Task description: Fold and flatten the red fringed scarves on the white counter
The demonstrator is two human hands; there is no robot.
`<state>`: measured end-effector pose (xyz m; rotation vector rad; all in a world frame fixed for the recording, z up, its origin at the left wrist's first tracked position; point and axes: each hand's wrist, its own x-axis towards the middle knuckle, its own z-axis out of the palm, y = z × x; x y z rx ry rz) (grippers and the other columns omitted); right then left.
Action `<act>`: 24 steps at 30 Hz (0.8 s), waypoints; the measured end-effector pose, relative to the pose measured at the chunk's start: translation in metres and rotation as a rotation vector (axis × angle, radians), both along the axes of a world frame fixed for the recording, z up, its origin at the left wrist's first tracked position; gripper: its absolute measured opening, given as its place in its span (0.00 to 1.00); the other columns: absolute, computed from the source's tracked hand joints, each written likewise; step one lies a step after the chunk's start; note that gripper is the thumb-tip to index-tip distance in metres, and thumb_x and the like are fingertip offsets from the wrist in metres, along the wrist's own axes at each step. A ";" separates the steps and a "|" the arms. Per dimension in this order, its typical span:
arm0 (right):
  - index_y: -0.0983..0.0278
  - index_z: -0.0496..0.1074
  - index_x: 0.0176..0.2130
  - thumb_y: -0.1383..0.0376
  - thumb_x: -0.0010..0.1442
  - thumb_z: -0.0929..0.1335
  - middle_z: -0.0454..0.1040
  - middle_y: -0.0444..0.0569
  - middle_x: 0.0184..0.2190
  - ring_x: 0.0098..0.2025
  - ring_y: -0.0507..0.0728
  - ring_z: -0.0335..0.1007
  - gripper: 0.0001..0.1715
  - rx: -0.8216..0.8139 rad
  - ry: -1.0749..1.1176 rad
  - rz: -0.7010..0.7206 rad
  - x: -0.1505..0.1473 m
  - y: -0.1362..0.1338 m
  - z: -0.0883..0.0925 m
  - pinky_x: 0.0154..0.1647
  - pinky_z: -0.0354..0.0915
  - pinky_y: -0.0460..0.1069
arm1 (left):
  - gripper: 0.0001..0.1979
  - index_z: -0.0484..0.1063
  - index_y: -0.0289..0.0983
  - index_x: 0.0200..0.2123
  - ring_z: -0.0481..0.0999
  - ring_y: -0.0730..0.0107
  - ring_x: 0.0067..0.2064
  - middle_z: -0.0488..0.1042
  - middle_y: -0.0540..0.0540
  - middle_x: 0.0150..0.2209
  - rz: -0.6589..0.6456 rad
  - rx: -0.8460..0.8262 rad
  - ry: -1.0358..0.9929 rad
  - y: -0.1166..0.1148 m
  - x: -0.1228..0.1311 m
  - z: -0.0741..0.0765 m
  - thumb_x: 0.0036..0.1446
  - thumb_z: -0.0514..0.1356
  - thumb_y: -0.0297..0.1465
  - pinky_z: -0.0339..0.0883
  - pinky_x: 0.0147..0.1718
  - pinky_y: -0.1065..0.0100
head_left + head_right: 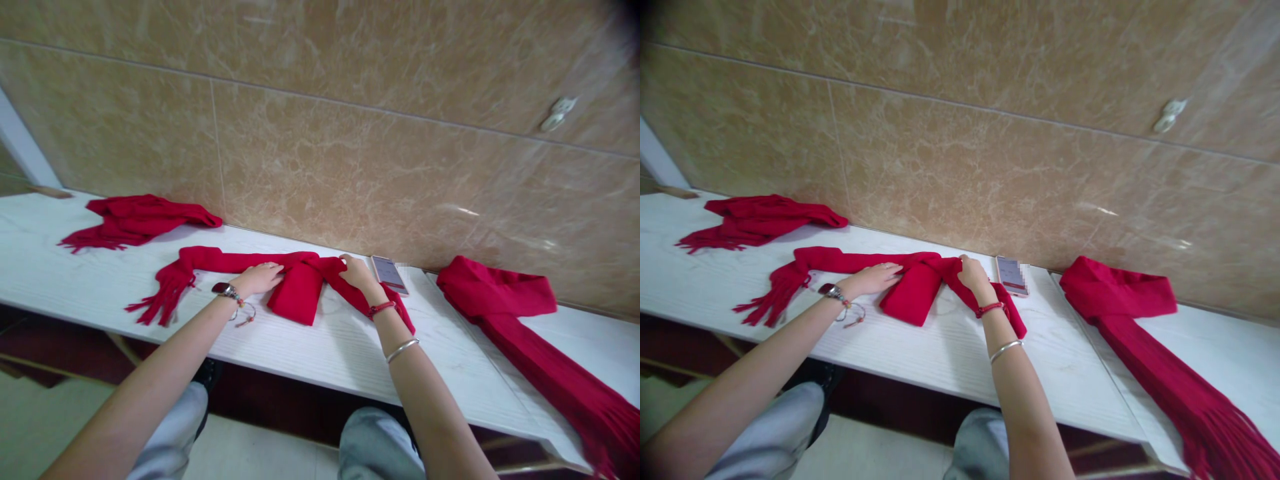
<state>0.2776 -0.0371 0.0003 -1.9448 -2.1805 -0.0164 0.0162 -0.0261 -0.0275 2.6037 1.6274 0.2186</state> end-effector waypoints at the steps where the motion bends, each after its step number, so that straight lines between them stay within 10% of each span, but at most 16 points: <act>1: 0.71 0.62 0.53 0.72 0.53 0.63 0.71 0.57 0.46 0.49 0.57 0.66 0.27 0.016 0.010 -0.010 0.003 0.000 0.003 0.46 0.60 0.46 | 0.19 0.62 0.40 0.53 0.64 0.62 0.54 0.64 0.42 0.55 0.008 0.007 0.054 -0.002 -0.001 0.002 0.59 0.50 0.36 0.59 0.49 0.64; 13: 0.66 0.74 0.39 0.63 0.51 0.66 0.77 0.52 0.36 0.39 0.57 0.71 0.16 0.280 0.164 -0.215 0.086 -0.021 0.037 0.40 0.64 0.49 | 0.19 0.71 0.37 0.44 0.72 0.53 0.44 0.71 0.36 0.43 0.395 0.043 0.210 -0.006 -0.051 0.026 0.55 0.45 0.19 0.67 0.36 0.59; 17: 0.67 0.74 0.40 0.69 0.49 0.65 0.76 0.53 0.36 0.38 0.58 0.71 0.17 0.148 0.123 -0.208 0.115 -0.031 0.041 0.39 0.64 0.49 | 0.17 0.71 0.31 0.43 0.71 0.46 0.44 0.70 0.31 0.43 0.569 0.024 0.195 -0.009 -0.078 0.034 0.55 0.46 0.20 0.65 0.38 0.54; 24: 0.64 0.69 0.48 0.68 0.55 0.63 0.73 0.50 0.45 0.44 0.55 0.69 0.20 -0.166 0.140 0.213 0.065 -0.038 0.051 0.47 0.63 0.48 | 0.25 0.52 0.41 0.59 0.59 0.52 0.57 0.56 0.37 0.58 0.245 0.086 -0.043 -0.010 -0.021 0.027 0.59 0.46 0.40 0.59 0.49 0.57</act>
